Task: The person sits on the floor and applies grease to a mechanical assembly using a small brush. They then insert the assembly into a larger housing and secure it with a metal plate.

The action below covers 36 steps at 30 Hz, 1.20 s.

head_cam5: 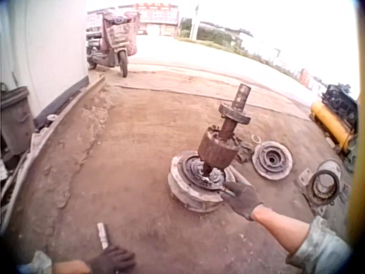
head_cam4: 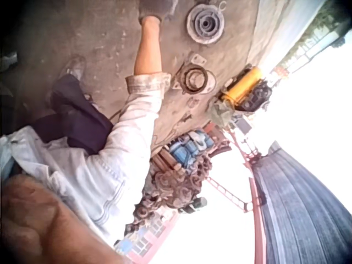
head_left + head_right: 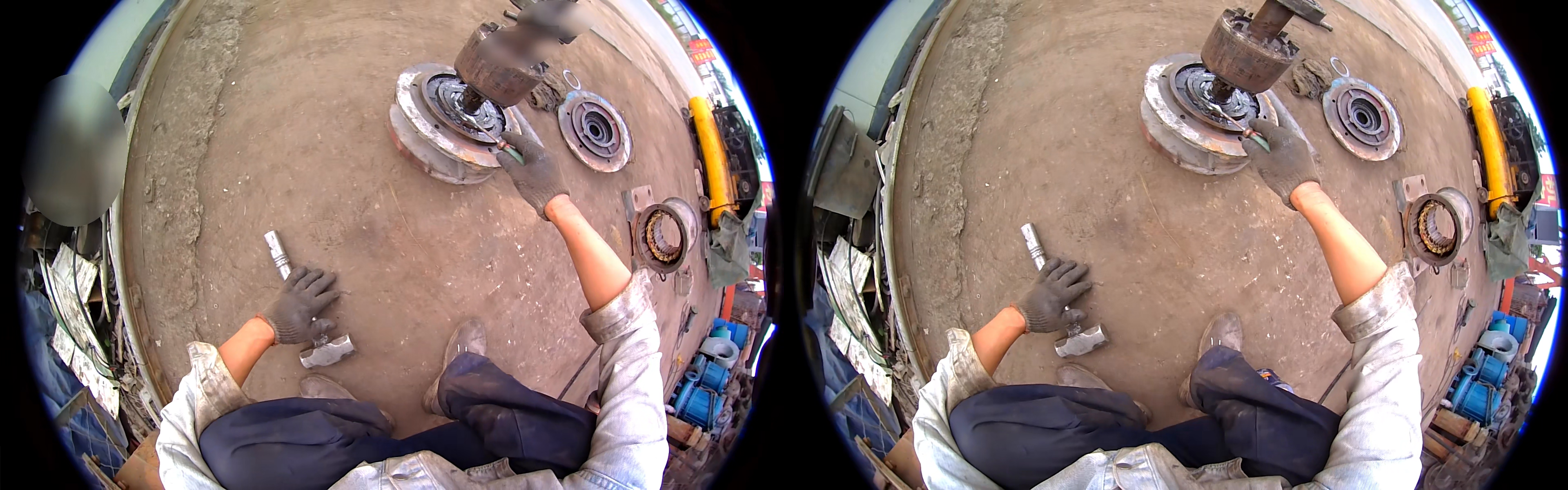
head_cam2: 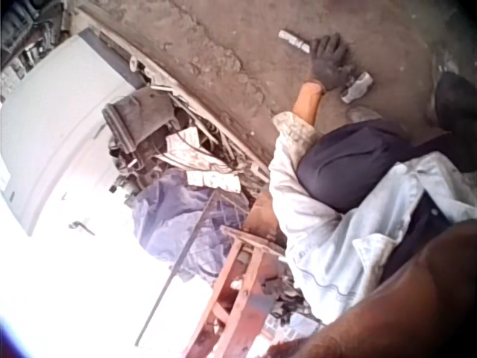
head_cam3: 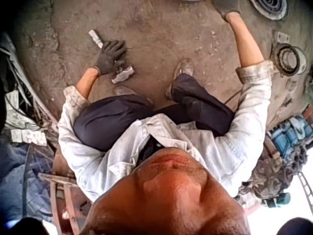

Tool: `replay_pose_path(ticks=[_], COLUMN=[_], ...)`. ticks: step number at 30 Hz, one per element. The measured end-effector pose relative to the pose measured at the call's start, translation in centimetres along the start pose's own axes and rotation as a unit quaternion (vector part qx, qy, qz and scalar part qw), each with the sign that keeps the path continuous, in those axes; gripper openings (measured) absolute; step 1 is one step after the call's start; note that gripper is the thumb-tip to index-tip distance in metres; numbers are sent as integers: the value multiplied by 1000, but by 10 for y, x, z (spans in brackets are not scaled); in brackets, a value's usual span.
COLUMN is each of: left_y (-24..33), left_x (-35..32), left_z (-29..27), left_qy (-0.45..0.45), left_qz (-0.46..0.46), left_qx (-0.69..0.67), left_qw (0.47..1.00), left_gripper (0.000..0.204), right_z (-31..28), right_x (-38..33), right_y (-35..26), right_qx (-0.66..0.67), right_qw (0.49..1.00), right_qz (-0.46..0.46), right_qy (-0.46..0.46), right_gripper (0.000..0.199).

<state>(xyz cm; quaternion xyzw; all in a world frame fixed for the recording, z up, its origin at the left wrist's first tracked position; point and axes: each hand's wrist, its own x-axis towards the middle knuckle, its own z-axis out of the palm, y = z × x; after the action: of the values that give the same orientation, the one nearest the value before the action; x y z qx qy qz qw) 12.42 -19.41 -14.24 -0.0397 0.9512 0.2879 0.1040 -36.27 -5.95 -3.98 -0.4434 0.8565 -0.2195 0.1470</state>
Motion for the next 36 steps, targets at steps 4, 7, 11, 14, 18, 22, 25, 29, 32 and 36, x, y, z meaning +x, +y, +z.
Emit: replay_pose_path(ticks=[4, 7, 11, 14, 18, 22, 25, 29, 32, 36], left_y=[-3, -3, 0, -1, -3, -7, -9, -12, -11, -11], left_x=[4, 8, 14, 15, 16, 16, 15, 14, 13, 12], left_z=[7, 7, 5, 8, 13, 14, 13, 14, 13, 11], left_qy=[-7, -9, -15, -20, -12, -13, -14, -16, -17, -34], left_qz=[-1, -3, -9, -11, -5, -2, -2, -2, -5, -17], left_qx=[-6, -9, -9, -8, -11, -13, -12, -9, -10, -24], left_qw=[1000, 1000, 1000, 1000, 1000, 1000, 1000, 1000, 1000, 999], left_gripper=[67, 67, 67, 68, 69, 69, 67, 64, 64, 66], right_z=[-5, -3, 2, 4, 3, 3, 5, 6, 8, 7], right_x=[-1, 1, 6, 10, 16, 19, 18, 24, 23, 20], right_y=[11, 22, 23, 22, 29, 21, 16, 21, 16, 5], right_qx=[-8, -27, -7, -32, -33, -11, -6, -39, -41, -48], right_qw=[1000, 998, 999, 999, 999, 1000, 1000, 999, 999, 998], right_qz=[-17, -43, -29, -14, -8, -12, 0, -8, 9, -25], right_qy=[12, 25, 20, 21, 18, 22, 18, 19, 24, 27], right_gripper=[39, 40, 42, 43, 42, 41, 41, 42, 38, 35])
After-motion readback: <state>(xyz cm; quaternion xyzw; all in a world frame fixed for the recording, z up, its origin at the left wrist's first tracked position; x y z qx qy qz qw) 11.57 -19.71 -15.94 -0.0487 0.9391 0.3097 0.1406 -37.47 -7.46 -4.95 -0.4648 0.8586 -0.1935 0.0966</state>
